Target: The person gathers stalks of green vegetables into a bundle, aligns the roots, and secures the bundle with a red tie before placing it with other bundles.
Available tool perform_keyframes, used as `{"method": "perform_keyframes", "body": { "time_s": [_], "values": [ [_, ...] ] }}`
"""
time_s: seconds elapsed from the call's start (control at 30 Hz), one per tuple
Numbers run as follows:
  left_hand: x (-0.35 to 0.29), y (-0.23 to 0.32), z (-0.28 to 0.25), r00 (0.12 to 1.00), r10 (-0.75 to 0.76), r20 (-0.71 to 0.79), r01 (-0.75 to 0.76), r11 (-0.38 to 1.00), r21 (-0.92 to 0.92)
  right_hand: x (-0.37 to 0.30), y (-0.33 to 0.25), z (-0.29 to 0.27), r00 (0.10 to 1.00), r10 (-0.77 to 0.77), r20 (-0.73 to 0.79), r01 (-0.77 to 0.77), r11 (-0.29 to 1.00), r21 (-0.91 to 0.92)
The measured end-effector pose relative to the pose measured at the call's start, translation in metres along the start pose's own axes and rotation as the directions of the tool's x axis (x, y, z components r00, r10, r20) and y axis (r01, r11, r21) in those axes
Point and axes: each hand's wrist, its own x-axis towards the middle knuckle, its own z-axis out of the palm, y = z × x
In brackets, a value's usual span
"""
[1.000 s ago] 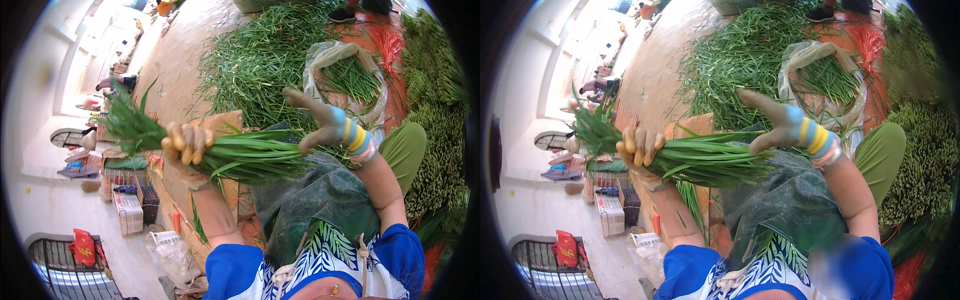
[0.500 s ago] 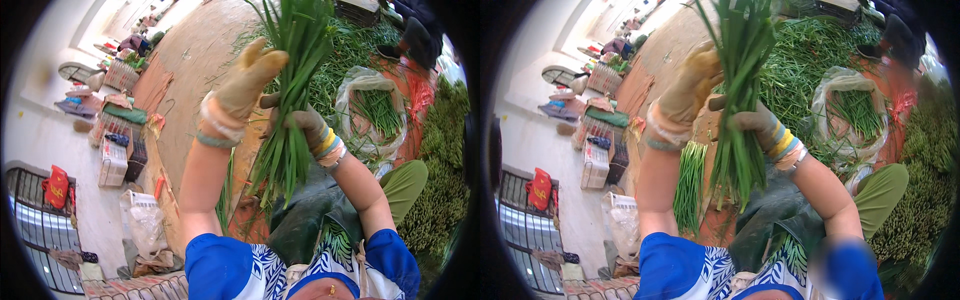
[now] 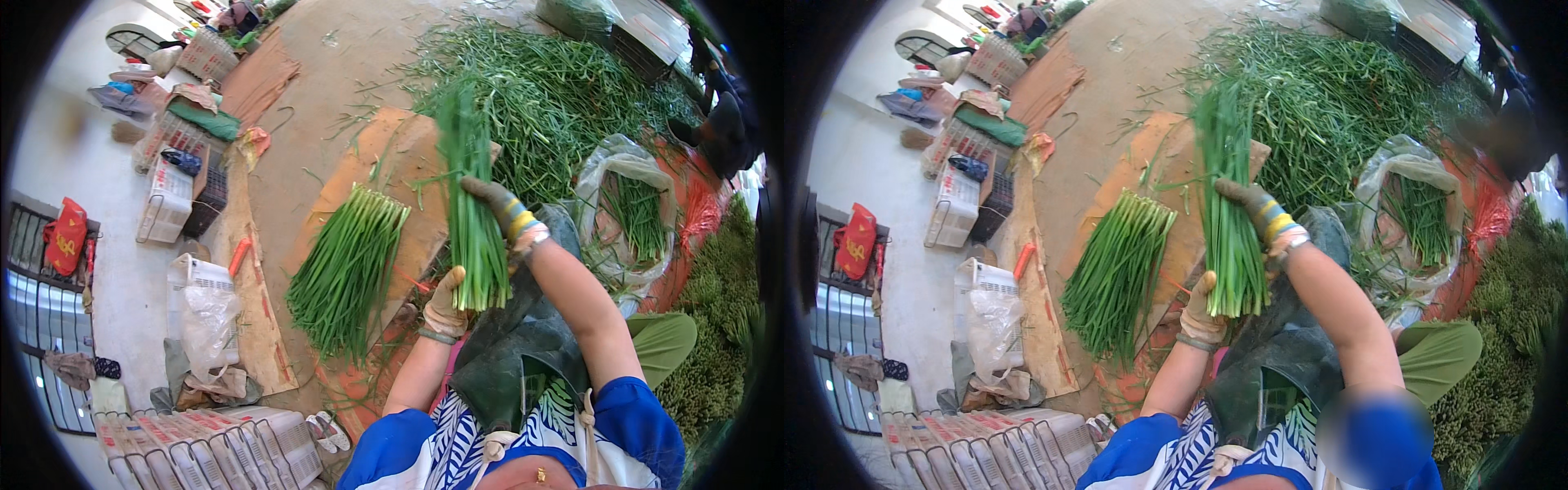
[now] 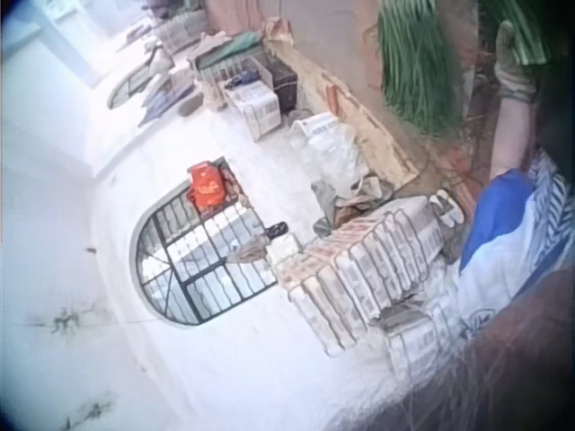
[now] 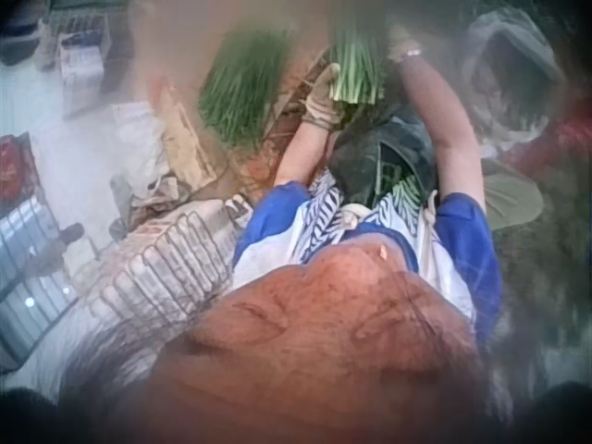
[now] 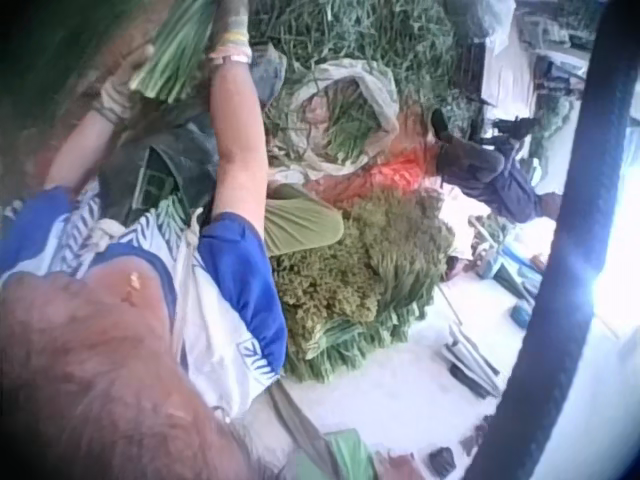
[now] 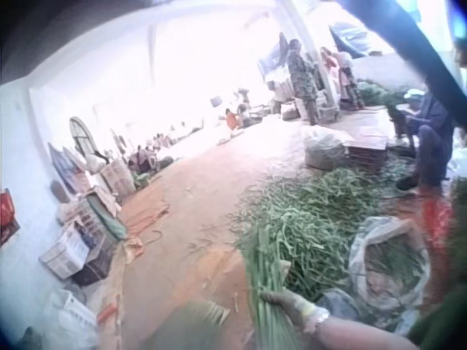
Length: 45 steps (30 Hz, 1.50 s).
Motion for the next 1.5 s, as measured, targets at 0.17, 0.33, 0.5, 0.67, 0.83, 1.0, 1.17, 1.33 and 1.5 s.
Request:
{"method": "perform_keyframes", "body": {
  "time_s": [0.17,0.33,0.5,0.67,0.83,1.0,1.17,1.33,1.5],
  "values": [
    [0.008,-0.011,-0.045,0.982,0.020,-0.187,-0.055,0.982,-0.183,0.041,0.056,-0.045,0.991,-0.106,-0.082,0.033,0.790,-0.612],
    [0.006,-0.021,-0.027,0.966,0.153,-0.209,-0.205,0.945,-0.254,0.033,0.065,-0.041,0.952,-0.258,-0.163,-0.009,0.510,-0.860],
    [0.012,-0.030,-0.042,0.951,-0.013,-0.309,-0.052,0.978,-0.201,0.020,0.051,-0.024,0.952,-0.217,-0.218,-0.169,0.222,-0.960],
    [0.011,-0.026,-0.038,0.937,-0.049,-0.345,-0.060,0.953,-0.297,-0.033,0.029,-0.015,0.945,-0.325,0.038,0.043,0.009,-0.999],
    [0.016,-0.030,-0.017,0.938,0.134,-0.319,-0.222,0.940,-0.258,-0.085,0.057,-0.012,0.819,-0.495,0.289,0.156,-0.293,-0.943],
    [0.012,-0.033,-0.033,0.977,0.064,-0.202,-0.121,0.951,-0.286,-0.086,0.068,-0.019,0.772,-0.540,0.335,0.103,-0.414,-0.905],
    [0.007,-0.035,-0.055,0.927,-0.095,-0.364,0.034,0.985,-0.170,-0.079,0.051,-0.038,0.890,-0.346,0.296,0.257,-0.155,-0.954],
    [0.009,-0.039,-0.052,0.929,-0.074,-0.362,0.023,0.990,-0.143,-0.070,0.030,-0.032,0.814,-0.483,0.324,0.300,-0.129,-0.945],
    [0.015,-0.048,-0.040,0.846,-0.067,-0.529,0.076,0.997,-0.005,-0.035,0.021,0.000,0.889,-0.343,0.303,0.210,-0.283,-0.936]
  ]
}}
